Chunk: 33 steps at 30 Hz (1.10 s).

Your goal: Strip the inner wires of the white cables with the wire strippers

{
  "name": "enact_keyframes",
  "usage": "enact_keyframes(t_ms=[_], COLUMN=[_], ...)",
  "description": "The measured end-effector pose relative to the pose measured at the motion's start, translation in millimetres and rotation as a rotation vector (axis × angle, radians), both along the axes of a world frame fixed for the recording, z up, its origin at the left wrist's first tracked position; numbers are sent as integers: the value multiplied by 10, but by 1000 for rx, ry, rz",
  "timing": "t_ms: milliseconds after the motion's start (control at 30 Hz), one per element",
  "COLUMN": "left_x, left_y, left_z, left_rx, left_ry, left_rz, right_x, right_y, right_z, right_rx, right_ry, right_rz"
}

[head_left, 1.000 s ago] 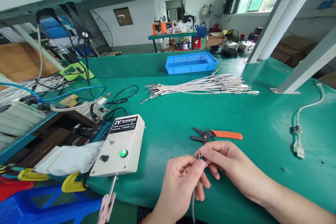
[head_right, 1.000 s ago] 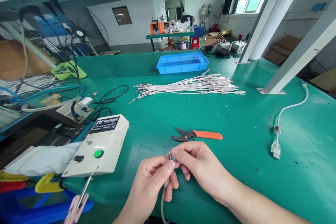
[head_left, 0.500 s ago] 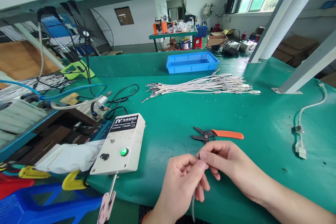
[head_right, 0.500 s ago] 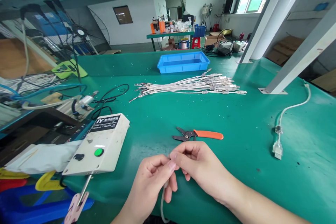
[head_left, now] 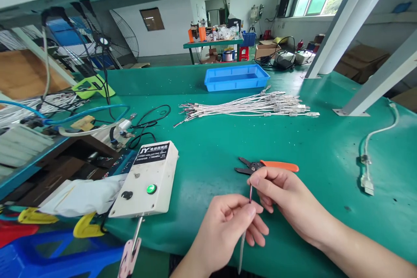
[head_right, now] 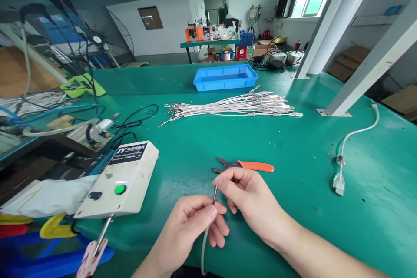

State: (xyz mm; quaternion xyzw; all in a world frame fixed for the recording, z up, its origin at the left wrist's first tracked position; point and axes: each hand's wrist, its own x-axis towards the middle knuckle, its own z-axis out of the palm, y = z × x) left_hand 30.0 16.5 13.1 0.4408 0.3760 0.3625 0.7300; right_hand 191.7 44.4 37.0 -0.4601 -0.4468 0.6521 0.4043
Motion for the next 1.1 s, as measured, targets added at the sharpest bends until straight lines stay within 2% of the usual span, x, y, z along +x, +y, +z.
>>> enact_keyframes(t_ms=[133, 300, 667, 867, 1100], left_x=[-12, 21, -23, -4, 55], left_y=[13, 2, -21, -4, 7], left_z=[12, 26, -15, -18, 29], left_rx=[-18, -8, -25, -22, -33], left_ry=[63, 132, 34, 14, 130], left_rz=[-26, 35, 28, 98, 185], right_x=[15, 16, 8, -22, -35], right_y=[-11, -14, -16, -18, -39], right_z=[9, 10, 33, 41, 20], right_rx=[-74, -162, -45, -73, -12], right_ry=[93, 193, 106, 42, 8], right_rz=[36, 67, 30, 193, 198])
